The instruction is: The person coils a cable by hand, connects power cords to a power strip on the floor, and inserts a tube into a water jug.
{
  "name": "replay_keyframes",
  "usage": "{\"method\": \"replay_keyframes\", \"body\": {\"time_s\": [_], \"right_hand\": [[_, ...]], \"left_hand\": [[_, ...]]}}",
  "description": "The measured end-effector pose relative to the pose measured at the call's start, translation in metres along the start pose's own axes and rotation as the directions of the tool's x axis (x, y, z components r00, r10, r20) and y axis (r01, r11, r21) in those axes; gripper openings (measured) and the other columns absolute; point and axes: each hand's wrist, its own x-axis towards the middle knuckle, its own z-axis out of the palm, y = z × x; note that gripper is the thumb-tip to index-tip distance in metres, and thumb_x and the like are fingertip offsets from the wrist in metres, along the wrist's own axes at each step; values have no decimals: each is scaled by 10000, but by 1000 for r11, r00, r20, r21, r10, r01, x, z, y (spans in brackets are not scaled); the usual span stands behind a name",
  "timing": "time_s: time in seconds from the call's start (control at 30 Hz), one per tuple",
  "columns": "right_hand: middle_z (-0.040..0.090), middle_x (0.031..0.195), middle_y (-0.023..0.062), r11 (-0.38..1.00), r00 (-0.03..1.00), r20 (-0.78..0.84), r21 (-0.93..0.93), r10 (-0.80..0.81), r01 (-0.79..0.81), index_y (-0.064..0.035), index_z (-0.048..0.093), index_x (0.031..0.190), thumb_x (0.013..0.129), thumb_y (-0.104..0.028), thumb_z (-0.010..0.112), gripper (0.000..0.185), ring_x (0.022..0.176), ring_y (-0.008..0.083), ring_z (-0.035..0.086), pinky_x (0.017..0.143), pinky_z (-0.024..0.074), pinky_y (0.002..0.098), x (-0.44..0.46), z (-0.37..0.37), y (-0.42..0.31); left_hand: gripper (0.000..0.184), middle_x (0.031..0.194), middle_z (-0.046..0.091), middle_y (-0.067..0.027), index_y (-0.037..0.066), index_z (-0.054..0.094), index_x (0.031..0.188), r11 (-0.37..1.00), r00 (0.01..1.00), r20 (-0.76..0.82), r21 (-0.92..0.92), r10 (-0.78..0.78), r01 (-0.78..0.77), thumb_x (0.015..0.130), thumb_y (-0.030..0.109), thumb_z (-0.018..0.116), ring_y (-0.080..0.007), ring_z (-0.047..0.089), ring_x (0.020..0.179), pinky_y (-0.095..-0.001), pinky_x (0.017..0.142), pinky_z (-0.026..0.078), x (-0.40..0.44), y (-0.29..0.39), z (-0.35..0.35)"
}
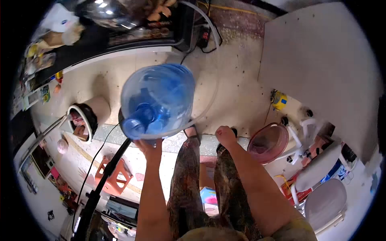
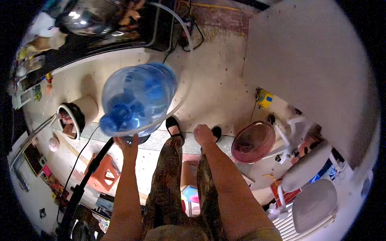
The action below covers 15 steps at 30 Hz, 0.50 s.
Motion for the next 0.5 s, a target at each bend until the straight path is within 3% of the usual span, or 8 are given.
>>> {"method": "replay_keyframes", "body": {"time_s": [0.03, 0.1, 0.13, 0.27, 0.33, 0.4, 0.47, 0.5], "right_hand": [[555, 737, 114, 988, 983, 125, 64, 133, -142, -37, 582, 786, 734, -145, 456, 174, 790, 281, 526, 674, 443, 354, 12, -7, -8], [552, 741, 117, 993, 986, 125, 38, 110, -115, -36, 579, 790, 717, -147, 471, 171, 806, 282, 527, 684, 443, 355, 27, -11, -10], [548, 744, 120, 997, 991, 117, -2, 72, -72, -36, 576, 794, 700, -150, 486, 173, 822, 282, 528, 694, 444, 356, 35, -1, -5], [513, 845, 137, 931, 949, -52, 221, 310, -292, -68, 536, 828, 688, -166, 521, 172, 798, 297, 502, 674, 415, 392, 79, 91, 37], [512, 829, 124, 953, 962, -118, 212, 246, -218, -71, 530, 803, 701, -151, 501, 133, 791, 292, 507, 671, 421, 387, 92, 116, 45], [513, 815, 113, 959, 951, -195, 198, 241, -202, -75, 521, 803, 697, -143, 507, 127, 787, 283, 510, 673, 423, 376, 113, 136, 50], [513, 801, 101, 963, 934, -264, 190, 239, -192, -78, 512, 803, 694, -135, 514, 123, 782, 273, 513, 676, 425, 366, 128, 148, 49], [518, 808, 93, 967, 942, -241, 164, 233, -197, -83, 511, 814, 687, -134, 520, 137, 786, 262, 517, 685, 424, 356, 134, 148, 47]], "left_hand": [[851, 1244, 98, -284, 94, 70, 1274, 999, 996, 85, 43, -10, 7, 671, 224, 656, -405, 180, 1143, -466, 927, 196, -2, -5, 2], [908, 1278, 18, -268, 38, -19, 1272, 940, 950, 142, -161, -280, 301, 685, 237, 645, -367, 92, 1193, -418, 966, 135, -2, 9, 6], [953, 1279, -32, -299, -33, -108, 1243, 973, 958, 196, -55, -211, 226, 705, 282, 614, -367, -8, 1212, -404, 985, 39, -4, -10, 10], [780, 1290, 68, -244, -15, -67, 1255, 896, 897, 297, -205, -327, 394, 796, 287, 485, -305, 130, 1196, -347, 972, 115, -12, -24, 8], [696, 1316, -24, -217, 68, -98, 1277, 857, 938, 297, -422, -176, 295, 842, 270, 407, -308, 94, 1212, -366, 981, 81, -14, -16, 13], [544, 1289, 112, -223, -4, 97, 1234, 934, 907, 292, -98, -304, 345, 854, 279, 364, -325, 207, 1169, -380, 960, 178, -57, -99, 0], [492, 1248, 241, -228, -73, 269, 1190, 909, 952, 296, 368, 84, -194, 853, 279, 341, -353, 278, 1132, -394, 945, 226, -42, -101, -9], [458, 1226, 268, -220, -65, 285, 1180, 994, 944, 324, 107, -54, 20, 844, 239, 348, -346, 282, 1127, -401, 951, 222, -45, -94, -10]]}}
